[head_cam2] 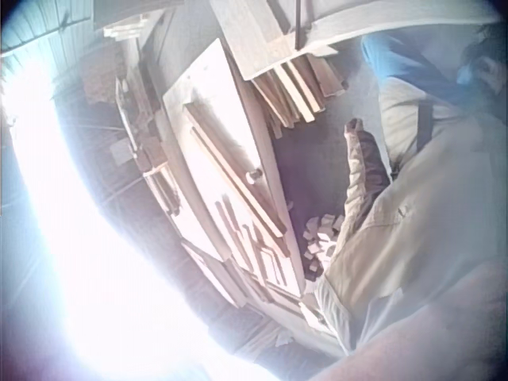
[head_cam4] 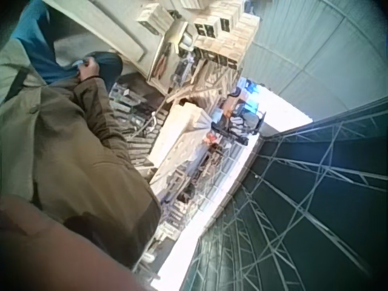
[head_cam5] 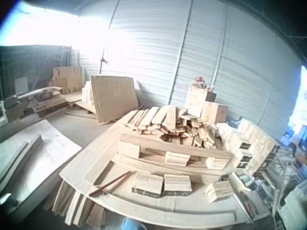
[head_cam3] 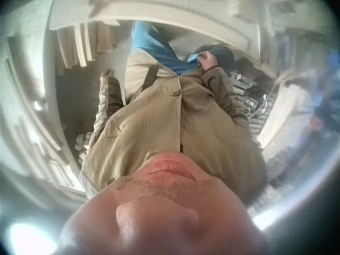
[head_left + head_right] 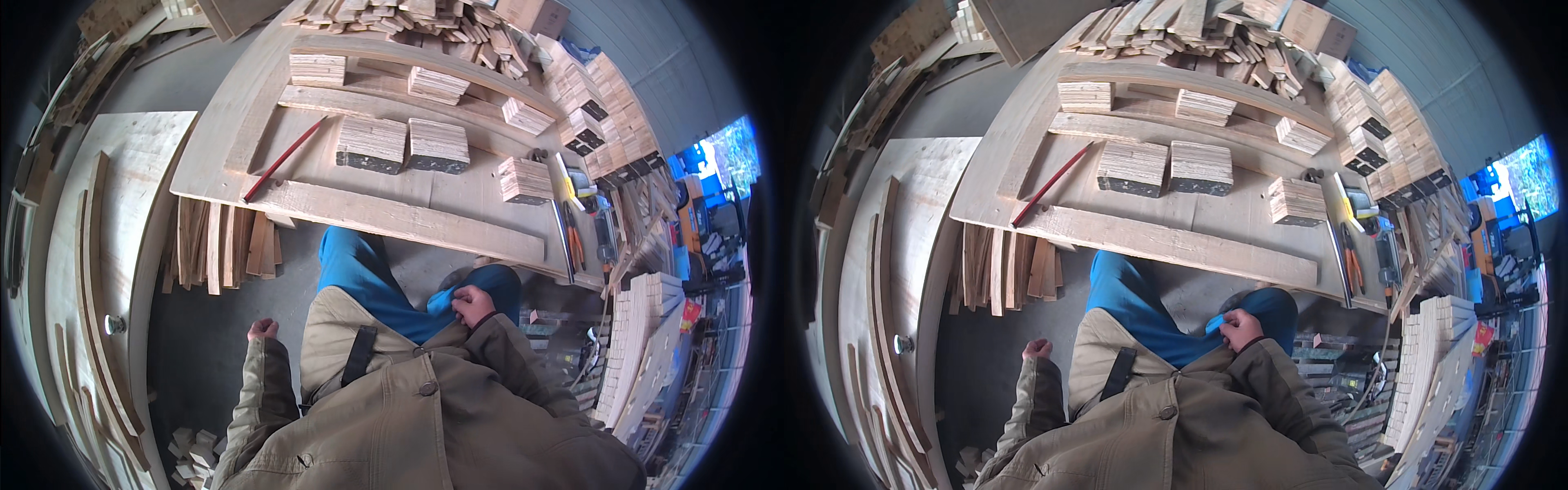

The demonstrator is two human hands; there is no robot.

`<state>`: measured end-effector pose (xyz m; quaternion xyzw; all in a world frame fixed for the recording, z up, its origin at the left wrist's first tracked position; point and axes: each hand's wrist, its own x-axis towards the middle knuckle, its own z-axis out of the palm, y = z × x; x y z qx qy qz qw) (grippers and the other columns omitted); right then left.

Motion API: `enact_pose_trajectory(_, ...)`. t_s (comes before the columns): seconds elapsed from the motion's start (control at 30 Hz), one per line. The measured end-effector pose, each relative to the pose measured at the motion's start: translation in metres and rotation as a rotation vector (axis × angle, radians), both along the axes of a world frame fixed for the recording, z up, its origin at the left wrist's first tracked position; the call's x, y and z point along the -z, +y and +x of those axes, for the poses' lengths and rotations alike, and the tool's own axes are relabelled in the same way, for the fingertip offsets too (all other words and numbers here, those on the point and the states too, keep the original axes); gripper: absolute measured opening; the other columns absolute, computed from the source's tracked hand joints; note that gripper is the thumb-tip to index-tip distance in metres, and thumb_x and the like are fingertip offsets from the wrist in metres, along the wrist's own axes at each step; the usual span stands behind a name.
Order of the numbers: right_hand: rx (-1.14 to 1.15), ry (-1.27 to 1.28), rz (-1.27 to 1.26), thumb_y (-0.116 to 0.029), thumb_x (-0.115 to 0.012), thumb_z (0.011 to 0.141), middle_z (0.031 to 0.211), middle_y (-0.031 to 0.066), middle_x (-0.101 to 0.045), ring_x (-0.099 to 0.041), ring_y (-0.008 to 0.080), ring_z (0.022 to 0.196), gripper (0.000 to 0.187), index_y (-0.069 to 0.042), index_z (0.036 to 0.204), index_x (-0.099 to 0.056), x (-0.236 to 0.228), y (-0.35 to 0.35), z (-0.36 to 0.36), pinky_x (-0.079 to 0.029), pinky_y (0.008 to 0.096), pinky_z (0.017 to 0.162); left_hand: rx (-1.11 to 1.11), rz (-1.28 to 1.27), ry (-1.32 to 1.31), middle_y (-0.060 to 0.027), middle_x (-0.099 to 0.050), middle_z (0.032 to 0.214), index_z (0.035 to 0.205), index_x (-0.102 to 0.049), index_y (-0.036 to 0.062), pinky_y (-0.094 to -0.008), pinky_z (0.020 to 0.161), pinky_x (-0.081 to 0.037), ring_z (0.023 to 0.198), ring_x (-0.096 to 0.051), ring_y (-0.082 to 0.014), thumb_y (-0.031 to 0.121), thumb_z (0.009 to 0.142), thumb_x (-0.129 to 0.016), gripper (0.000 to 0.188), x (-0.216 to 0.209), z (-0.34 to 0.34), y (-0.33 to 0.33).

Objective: The person uses a hammer to pry apart small wooden blocks on a workbench, separating them one by one and placing them aside. The person repeats this process with several blocks and briefly picks up a mug at the end.

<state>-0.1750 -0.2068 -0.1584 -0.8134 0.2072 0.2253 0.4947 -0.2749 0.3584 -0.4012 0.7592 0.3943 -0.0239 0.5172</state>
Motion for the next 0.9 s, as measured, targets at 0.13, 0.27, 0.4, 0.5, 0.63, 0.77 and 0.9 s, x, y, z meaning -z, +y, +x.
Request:
enact_pose_trajectory(0.13,0.043,0.006,0.027,-0.01,-0.074,0.096,0.087,0.0092,-0.072,-0.066,0.0136,0.064,0.029,0.003,0.121,-0.067,-0.006,0.003,-0.001,-0.054,0.0321,0.054,0.057,-0.068,-0.107,-0.0093,-0.079,0.097,0.11,-0.077,-0.0018,-0.0327,0.082,-0.062,0.087,-0.075,-0.017,0.01,0.086,-0.085,0.027,-0.022,0.03,0.0)
enact_pose_trajectory(0.27,0.07,-0.013,0.046,-0.012,-0.074,0.095,0.089,0.0094,-0.072,-0.066,0.0138,0.065,0.031,0.003,0.122,-0.067,-0.014,0.001,-0.005,-0.054,0.0324,0.055,0.097,-0.117,-0.292,-0.0087,-0.079,0.097,0.109,-0.076,-0.001,-0.0311,0.082,-0.061,0.086,-0.074,-0.0156,0.003,0.089,-0.083,0.021,-0.078,0.086,0.002)
enact_pose_trajectory(0.4,0.147,-0.105,0.129,-0.012,-0.074,0.095,0.086,0.0089,-0.072,-0.067,0.0142,0.065,0.029,0.002,0.12,-0.068,-0.023,-0.005,-0.013,-0.055,0.0326,0.058,0.266,-0.156,-0.47,-0.0079,-0.079,0.102,0.112,-0.075,0.0014,-0.0307,0.086,-0.061,0.091,-0.074,-0.0147,0.003,0.09,-0.084,0.023,-0.152,0.135,-0.035)
enact_pose_trajectory(0.5,0.153,-0.208,0.092,-0.01,-0.072,0.098,0.088,0.0064,-0.07,-0.065,0.0107,0.066,0.027,0.0,0.122,-0.066,-0.032,-0.015,-0.015,-0.052,0.0284,0.056,0.386,-0.195,-0.502,-0.0076,-0.079,0.105,0.116,-0.074,0.0014,-0.0305,0.089,-0.06,0.095,-0.074,-0.0148,0.003,0.091,-0.083,0.027,-0.203,0.157,-0.085)
enact_pose_trajectory(0.63,0.205,-0.464,0.079,-0.007,-0.073,0.097,0.087,0.0062,-0.071,-0.066,0.0103,0.067,0.025,0.0,0.12,-0.066,-0.052,-0.039,-0.018,-0.053,0.0276,0.06,0.601,-0.179,-0.554,-0.0086,-0.078,0.11,0.12,-0.073,0.0014,-0.0319,0.091,-0.061,0.098,-0.075,-0.0165,0.003,0.09,-0.083,0.031,-0.254,0.179,-0.15)
enact_pose_trajectory(0.77,0.334,-0.701,0.027,-0.006,-0.075,0.094,0.086,0.0129,-0.075,-0.074,0.0179,0.074,0.027,0.0,0.118,-0.066,-0.077,-0.068,-0.015,-0.058,0.0324,0.069,0.808,-0.073,-0.526,-0.0094,-0.077,0.116,0.122,-0.072,0.0018,-0.0336,0.093,-0.061,0.102,-0.075,-0.0175,0.002,0.088,-0.084,0.036,-0.298,0.197,-0.204)
enact_pose_trajectory(0.9,0.323,-0.855,-0.348,-0.002,-0.079,0.087,0.102,0.0163,-0.072,-0.073,0.0305,0.093,0.043,-0.003,0.126,-0.062,-0.102,-0.111,-0.005,-0.059,0.0393,0.079,0.933,0.007,-0.551,-0.0096,-0.076,0.115,0.122,-0.072,0.0023,-0.0344,0.095,-0.061,0.103,-0.075,-0.0191,0.002,0.084,-0.086,0.041,-0.336,0.219,-0.256)
